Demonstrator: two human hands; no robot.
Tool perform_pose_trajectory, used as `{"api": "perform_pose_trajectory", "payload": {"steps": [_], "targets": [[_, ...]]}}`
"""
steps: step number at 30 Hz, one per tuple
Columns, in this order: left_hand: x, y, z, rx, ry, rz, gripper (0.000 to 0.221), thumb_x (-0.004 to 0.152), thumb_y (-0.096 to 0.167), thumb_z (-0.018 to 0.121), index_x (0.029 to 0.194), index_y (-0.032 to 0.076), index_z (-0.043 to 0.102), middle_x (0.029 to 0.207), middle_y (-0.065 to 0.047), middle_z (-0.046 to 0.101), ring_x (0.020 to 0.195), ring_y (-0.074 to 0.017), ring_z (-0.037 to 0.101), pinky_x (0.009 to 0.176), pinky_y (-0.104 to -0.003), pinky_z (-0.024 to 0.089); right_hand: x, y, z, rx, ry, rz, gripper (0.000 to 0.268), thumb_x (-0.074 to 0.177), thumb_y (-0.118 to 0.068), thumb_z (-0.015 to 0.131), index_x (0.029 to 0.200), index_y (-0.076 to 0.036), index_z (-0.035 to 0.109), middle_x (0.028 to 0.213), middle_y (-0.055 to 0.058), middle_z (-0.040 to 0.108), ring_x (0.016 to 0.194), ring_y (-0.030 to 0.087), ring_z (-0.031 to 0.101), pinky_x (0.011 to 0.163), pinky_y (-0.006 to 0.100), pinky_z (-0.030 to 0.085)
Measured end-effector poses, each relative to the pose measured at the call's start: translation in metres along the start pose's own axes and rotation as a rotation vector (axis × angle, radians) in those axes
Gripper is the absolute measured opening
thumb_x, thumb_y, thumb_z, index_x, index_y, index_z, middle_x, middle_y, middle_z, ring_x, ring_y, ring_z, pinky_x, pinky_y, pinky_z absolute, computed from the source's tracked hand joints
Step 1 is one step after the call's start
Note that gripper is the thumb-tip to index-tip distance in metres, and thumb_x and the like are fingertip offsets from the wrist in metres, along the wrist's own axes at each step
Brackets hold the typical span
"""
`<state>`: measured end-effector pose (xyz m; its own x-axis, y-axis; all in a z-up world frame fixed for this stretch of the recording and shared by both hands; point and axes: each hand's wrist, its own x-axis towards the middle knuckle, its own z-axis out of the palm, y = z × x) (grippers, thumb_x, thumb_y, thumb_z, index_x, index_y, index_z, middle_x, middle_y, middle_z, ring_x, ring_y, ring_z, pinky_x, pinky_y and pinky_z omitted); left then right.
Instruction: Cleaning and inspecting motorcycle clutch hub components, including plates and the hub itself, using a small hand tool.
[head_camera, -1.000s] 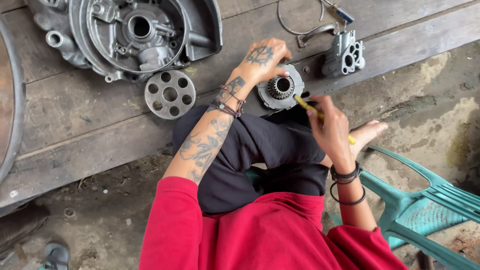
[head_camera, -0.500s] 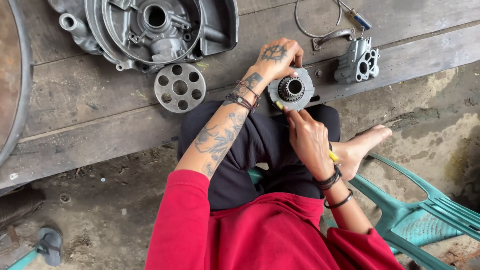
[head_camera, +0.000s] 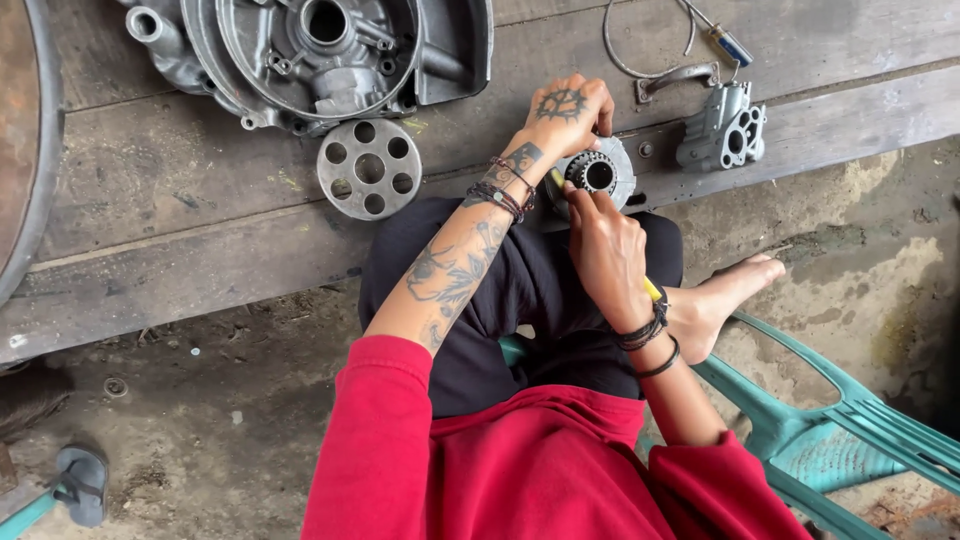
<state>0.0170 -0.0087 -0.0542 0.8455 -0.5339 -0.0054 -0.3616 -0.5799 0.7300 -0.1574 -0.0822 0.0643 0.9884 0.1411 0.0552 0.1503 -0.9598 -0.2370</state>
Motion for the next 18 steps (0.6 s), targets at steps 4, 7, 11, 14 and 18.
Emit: {"api": "perform_pose_trajectory", "payload": {"steps": [4,7,11,14,18], "targets": [[-0.001,0.0,-0.003,0.015,0.03,0.022,0.02,0.059,0.015,0.091,0.067,0.022,0.074,0.075,0.007,0.074,0.075,-0.0178,0.072,0.074,-0.037,0.058,-0.021,0.001,-0.005,0.033,-0.022,0.015,0.036,0.093,-0.002,0.062,0.127,-0.01,0.067,0.084,0.014,0.059,0.052,0.04,0.057,0.047,0.05,0.043],[0.01,-0.006,0.007,0.075,-0.162,-0.105,0.021,0.069,0.031,0.091,0.079,0.031,0.072,0.083,0.007,0.074,0.096,-0.0268,0.074,0.085,-0.047,0.059,-0.017,0.019,0.017,-0.05,-0.085,0.055,0.024,0.104,-0.024,0.054,0.122,-0.026,0.069,0.077,0.007,0.059,0.061,0.046,0.066,0.053,0.059,0.055],[0.01,-0.009,0.004,0.065,-0.147,-0.074,0.021,0.07,0.028,0.091,0.08,0.028,0.073,0.082,0.006,0.075,0.095,-0.0281,0.074,0.084,-0.049,0.059,-0.003,0.014,0.027,-0.045,-0.016,0.041,0.023,0.107,-0.025,0.052,0.124,-0.025,0.069,0.078,0.006,0.057,0.056,0.044,0.066,0.053,0.057,0.056],[0.006,-0.006,0.0,0.066,-0.164,-0.084,0.021,0.072,0.029,0.09,0.081,0.03,0.071,0.083,0.007,0.073,0.096,-0.0273,0.073,0.085,-0.047,0.057,-0.023,0.012,0.016,-0.067,-0.058,0.079,0.025,0.105,-0.024,0.053,0.124,-0.028,0.068,0.077,0.007,0.057,0.059,0.045,0.066,0.053,0.058,0.056],[0.005,-0.004,-0.002,0.073,-0.198,-0.103,0.021,0.073,0.029,0.09,0.084,0.029,0.072,0.087,0.006,0.074,0.099,-0.028,0.072,0.088,-0.047,0.057,-0.007,0.015,0.024,-0.046,-0.059,0.072,0.027,0.102,-0.021,0.053,0.124,-0.026,0.068,0.08,0.005,0.06,0.058,0.041,0.067,0.054,0.054,0.057]]}}
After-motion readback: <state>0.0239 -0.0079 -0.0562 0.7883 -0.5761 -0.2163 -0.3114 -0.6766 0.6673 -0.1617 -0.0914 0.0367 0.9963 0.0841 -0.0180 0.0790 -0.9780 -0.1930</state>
